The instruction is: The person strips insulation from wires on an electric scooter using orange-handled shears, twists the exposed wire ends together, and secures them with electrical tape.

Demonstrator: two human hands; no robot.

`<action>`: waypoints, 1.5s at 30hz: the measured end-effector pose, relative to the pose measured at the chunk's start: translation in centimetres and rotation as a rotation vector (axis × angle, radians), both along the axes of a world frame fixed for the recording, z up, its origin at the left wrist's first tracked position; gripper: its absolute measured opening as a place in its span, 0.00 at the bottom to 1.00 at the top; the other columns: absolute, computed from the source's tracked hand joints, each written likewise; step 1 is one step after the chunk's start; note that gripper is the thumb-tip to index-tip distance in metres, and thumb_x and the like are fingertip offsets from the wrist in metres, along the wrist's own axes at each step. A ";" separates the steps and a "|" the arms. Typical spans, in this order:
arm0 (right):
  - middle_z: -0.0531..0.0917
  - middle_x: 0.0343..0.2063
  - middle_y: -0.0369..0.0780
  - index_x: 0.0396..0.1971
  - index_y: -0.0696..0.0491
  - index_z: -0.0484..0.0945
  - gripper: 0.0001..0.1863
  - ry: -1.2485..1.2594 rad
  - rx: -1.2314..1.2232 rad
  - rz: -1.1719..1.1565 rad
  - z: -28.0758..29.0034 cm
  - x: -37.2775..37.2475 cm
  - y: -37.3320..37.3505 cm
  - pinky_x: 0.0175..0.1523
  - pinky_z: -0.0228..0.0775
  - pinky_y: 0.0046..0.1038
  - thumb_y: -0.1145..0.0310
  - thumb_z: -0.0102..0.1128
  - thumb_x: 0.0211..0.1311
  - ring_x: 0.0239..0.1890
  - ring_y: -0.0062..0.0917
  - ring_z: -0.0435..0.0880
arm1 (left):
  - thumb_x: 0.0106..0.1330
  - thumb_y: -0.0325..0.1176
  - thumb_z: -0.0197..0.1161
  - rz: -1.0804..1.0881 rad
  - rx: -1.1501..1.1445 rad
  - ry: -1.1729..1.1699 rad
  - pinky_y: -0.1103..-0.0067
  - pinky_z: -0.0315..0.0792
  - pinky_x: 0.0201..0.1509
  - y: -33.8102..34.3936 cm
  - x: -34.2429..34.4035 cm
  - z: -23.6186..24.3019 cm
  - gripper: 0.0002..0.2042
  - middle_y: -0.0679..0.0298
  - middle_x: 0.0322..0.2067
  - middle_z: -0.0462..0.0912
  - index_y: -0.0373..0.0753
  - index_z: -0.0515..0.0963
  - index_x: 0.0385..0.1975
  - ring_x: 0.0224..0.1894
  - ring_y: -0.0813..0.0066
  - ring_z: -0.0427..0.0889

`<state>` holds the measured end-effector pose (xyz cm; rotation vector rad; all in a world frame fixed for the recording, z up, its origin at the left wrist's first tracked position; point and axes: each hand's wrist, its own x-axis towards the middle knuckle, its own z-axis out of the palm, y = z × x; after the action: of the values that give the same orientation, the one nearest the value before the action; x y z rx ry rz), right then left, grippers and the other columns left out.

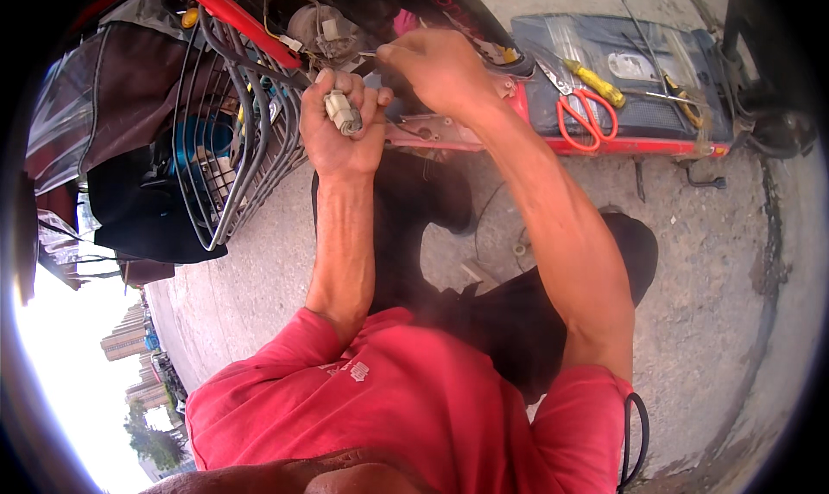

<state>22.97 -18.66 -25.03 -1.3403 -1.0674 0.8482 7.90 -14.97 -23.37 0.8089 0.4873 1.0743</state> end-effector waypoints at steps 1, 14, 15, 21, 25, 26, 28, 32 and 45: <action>0.86 0.31 0.37 0.41 0.59 0.85 0.20 0.003 -0.014 0.021 0.0 0.1 -0.1 0.40 0.71 0.25 0.55 0.62 0.67 0.33 0.18 0.79 | 0.69 0.39 0.56 0.018 -0.006 0.013 0.68 0.65 0.41 0.1 0.0 -0.1 0.14 0.68 0.16 0.63 0.44 0.68 0.21 0.14 0.76 0.58; 0.86 0.32 0.39 0.45 0.60 0.84 0.16 0.052 0.060 0.076 0.3 -0.1 -0.4 0.39 0.76 0.25 0.62 0.61 0.66 0.32 0.20 0.83 | 0.72 0.41 0.53 0.032 0.103 0.210 0.68 0.66 0.43 -0.1 -0.5 -0.7 0.14 0.66 0.21 0.68 0.42 0.70 0.25 0.23 0.73 0.65; 0.87 0.32 0.41 0.44 0.60 0.84 0.17 0.050 0.093 0.108 0.3 -0.5 -0.2 0.40 0.76 0.26 0.62 0.61 0.65 0.33 0.22 0.85 | 0.72 0.41 0.53 0.043 0.103 0.239 0.68 0.66 0.43 -0.1 -0.8 -0.6 0.14 0.66 0.21 0.69 0.41 0.70 0.25 0.24 0.72 0.66; 0.86 0.37 0.39 0.47 0.60 0.84 0.15 0.281 0.115 0.264 0.9 -0.2 -0.8 0.43 0.76 0.24 0.68 0.59 0.65 0.38 0.20 0.83 | 0.73 0.42 0.50 0.086 -0.018 0.215 0.72 0.66 0.36 -1.3 0.1 0.6 0.14 0.65 0.24 0.72 0.41 0.70 0.27 0.26 0.73 0.70; 0.85 0.43 0.38 0.52 0.60 0.81 0.17 0.763 0.093 0.367 -0.9 -0.3 0.8 0.48 0.77 0.25 0.69 0.59 0.67 0.43 0.22 0.83 | 0.73 0.42 0.48 -0.303 -0.133 -0.105 0.76 0.60 0.30 -1.2 -0.3 1.1 0.15 0.68 0.22 0.66 0.44 0.66 0.23 0.21 0.76 0.63; 0.84 0.45 0.38 0.53 0.60 0.80 0.18 0.844 0.105 0.369 -1.1 -0.6 1.4 0.49 0.77 0.26 0.69 0.59 0.67 0.44 0.22 0.83 | 0.74 0.42 0.47 -0.320 -0.155 -0.129 0.76 0.58 0.29 -1.2 -0.3 1.3 0.15 0.69 0.21 0.64 0.45 0.64 0.23 0.20 0.77 0.61; 0.83 0.47 0.39 0.55 0.60 0.77 0.19 0.791 0.065 0.388 -1.7 -0.8 2.6 0.51 0.77 0.25 0.67 0.60 0.68 0.44 0.22 0.83 | 0.74 0.43 0.47 -0.352 -0.202 -0.171 0.76 0.55 0.28 -1.5 -0.3 1.5 0.15 0.70 0.20 0.61 0.47 0.62 0.22 0.18 0.78 0.57; 0.84 0.42 0.39 0.49 0.59 0.79 0.13 0.891 0.054 0.455 -2.0 -2.0 3.5 0.48 0.78 0.24 0.71 0.60 0.67 0.42 0.21 0.83 | 0.76 0.40 0.46 -0.510 -0.197 -0.304 0.78 0.60 0.31 -1.3 -0.5 1.3 0.13 0.70 0.24 0.66 0.46 0.67 0.26 0.19 0.81 0.63; 0.85 0.37 0.37 0.41 0.58 0.82 0.09 0.947 0.173 0.375 -2.5 -4.5 3.8 0.40 0.77 0.22 0.71 0.58 0.66 0.36 0.18 0.82 | 0.78 0.42 0.43 -0.541 -0.233 -0.330 0.77 0.61 0.31 -1.9 -0.5 2.0 0.14 0.71 0.23 0.65 0.46 0.67 0.28 0.17 0.80 0.64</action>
<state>18.42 -14.84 -27.53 -0.4566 -0.5988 1.4307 7.39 -16.89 -21.34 0.4994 0.0956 0.6134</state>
